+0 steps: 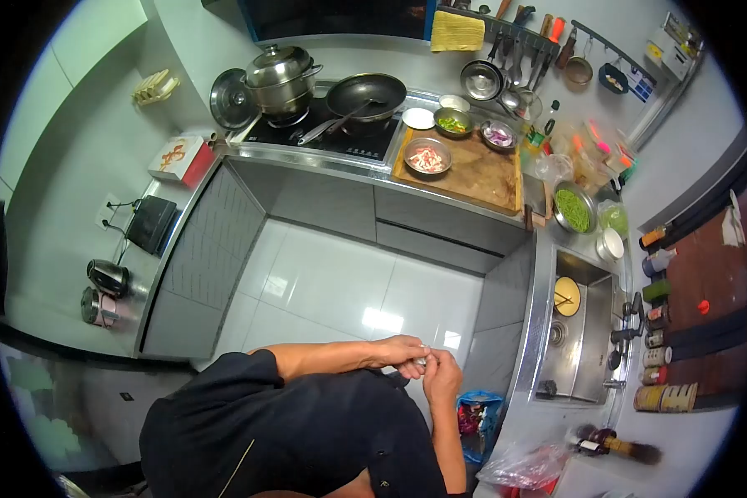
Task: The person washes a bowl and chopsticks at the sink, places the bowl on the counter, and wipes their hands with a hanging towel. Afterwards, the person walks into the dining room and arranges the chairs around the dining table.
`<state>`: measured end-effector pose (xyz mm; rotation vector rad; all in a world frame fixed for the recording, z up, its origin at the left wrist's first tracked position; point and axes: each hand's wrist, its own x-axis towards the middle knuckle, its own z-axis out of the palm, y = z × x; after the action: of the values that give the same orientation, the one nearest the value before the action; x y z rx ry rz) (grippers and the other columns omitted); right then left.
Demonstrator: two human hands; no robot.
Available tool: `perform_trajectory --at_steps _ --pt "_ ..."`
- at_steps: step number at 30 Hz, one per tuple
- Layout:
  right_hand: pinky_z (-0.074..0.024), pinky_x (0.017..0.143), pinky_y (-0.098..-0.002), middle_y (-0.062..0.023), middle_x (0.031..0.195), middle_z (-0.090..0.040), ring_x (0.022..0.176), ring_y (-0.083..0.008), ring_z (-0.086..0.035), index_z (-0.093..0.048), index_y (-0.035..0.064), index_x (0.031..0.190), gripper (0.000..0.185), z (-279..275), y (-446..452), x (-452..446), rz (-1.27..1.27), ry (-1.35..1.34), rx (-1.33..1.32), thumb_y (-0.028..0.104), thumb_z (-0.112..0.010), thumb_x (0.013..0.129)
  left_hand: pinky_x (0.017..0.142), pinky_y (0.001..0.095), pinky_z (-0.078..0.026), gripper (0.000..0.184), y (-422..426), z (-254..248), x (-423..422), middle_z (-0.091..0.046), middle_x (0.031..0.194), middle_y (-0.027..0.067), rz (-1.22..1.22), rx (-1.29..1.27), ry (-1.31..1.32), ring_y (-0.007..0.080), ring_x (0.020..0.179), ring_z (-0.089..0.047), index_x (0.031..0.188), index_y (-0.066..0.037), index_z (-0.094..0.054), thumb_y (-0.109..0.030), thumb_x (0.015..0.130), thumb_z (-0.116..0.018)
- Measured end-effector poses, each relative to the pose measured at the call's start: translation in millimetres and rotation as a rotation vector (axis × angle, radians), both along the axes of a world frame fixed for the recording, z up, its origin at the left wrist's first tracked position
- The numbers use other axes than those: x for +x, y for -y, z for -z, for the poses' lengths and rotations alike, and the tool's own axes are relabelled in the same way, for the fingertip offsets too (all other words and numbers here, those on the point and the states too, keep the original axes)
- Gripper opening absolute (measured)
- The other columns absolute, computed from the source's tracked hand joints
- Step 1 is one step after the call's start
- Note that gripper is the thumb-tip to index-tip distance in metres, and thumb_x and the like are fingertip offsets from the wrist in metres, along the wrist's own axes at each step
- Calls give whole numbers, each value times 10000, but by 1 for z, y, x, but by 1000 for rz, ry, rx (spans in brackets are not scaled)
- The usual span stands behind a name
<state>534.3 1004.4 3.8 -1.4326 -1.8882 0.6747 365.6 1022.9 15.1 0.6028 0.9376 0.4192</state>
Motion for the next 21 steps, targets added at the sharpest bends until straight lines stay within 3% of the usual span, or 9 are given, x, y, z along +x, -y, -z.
perform_trajectory --at_steps 3,5,8,11,12,15,21 --pt "-479 593 -370 -154 732 -627 635 -287 -615 -610 34 844 75 0 -27 20 51 -73 -181 102 -587 820 590 257 -540 336 -25 -2 16 -606 867 108 45 89 -38 155 693 -629 1047 13 -484 -305 940 -483" --pt "-473 579 -350 -145 708 -627 618 -253 -614 -610 26 848 98 -4 -37 27 84 -74 -229 118 -577 834 591 271 -531 330 -41 1 28 -607 863 110 77 193 -40 162 692 -629 1045 18 -482 -295 938 -493" --pt "-414 495 -261 -35 601 -557 548 -90 -519 -618 10 877 162 3 -54 37 129 -100 -173 163 -568 869 578 264 -528 318 -69 7 38 -615 813 107 144 206 -82 161 686 -631 1014 16 -497 -293 942 -486" --pt "-413 499 -241 -30 615 -568 558 -77 -517 -616 3 898 169 17 -73 44 206 -175 -266 159 -553 883 586 265 -532 309 -104 13 44 -624 826 121 224 246 -75 159 690 -634 996 18 -503 -285 949 -472" --pt "-449 542 -277 -81 674 -599 558 -134 -541 -611 6 915 181 2 -81 40 243 -244 -383 176 -560 879 597 274 -536 295 -116 23 47 -627 832 130 260 216 -62 166 689 -635 991 21 -501 -269 954 -461" --pt "-452 557 -257 -74 711 -614 584 -122 -544 -606 0 977 201 -8 -102 34 314 -360 -380 170 -559 882 598 284 -539 278 -151 17 48 -625 823 136 292 224 -28 187 697 -639 971 26 -501 -248 958 -449" --pt "-448 597 -247 -63 769 -593 643 -111 -533 -593 2 1031 247 -17 -136 24 357 -97 -227 157 -619 840 601 312 -547 281 -208 20 46 -631 836 154 431 211 65 214 709 -646 976 14 -501 -257 962 -427"
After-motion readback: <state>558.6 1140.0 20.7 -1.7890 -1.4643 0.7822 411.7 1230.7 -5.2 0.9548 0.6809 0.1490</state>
